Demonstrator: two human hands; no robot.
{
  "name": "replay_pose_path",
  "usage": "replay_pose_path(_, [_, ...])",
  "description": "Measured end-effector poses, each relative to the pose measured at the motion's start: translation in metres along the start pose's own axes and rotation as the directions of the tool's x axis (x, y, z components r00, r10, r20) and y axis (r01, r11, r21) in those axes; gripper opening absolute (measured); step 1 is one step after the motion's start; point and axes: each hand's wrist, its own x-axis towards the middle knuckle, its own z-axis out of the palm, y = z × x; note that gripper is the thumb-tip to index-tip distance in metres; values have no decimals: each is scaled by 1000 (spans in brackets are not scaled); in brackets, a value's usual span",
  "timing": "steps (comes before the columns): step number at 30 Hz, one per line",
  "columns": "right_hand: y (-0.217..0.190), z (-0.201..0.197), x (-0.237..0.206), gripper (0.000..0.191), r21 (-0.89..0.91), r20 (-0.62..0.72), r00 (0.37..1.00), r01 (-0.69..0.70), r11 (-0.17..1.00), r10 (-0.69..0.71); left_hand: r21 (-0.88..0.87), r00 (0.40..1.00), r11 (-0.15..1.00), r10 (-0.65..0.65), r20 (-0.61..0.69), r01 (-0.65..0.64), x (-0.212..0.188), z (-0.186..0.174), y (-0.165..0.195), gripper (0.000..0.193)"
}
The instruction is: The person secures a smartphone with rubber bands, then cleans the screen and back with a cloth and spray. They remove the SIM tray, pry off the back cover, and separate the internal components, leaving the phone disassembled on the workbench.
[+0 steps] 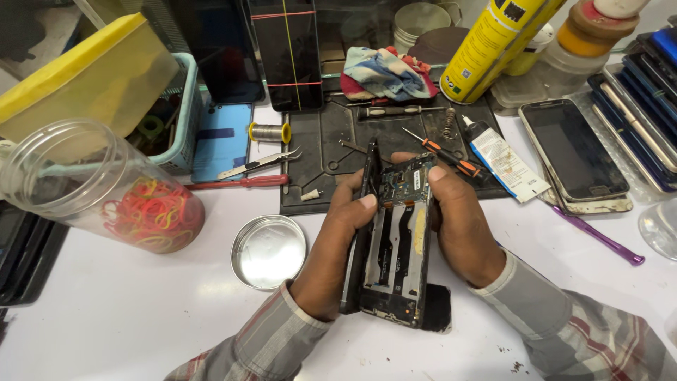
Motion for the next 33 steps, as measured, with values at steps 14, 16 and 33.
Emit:
replay_pose_path(14, [-8,8,-7,60,-230,-17,996,77,970,-83,87,1000,996,8,3,-9,-3,-1,4,79])
replay_pose_path(16, [-8,8,-8,60,-257,-10,994,99,961,-105,73,1000,997,10,24,-12,-4,-1,4,81])
replay_pose_path(33, [-6,8,-15,58,-256,-2,975,216,942,-224,-14,992,998,61,109,-60,-7,0,1,83])
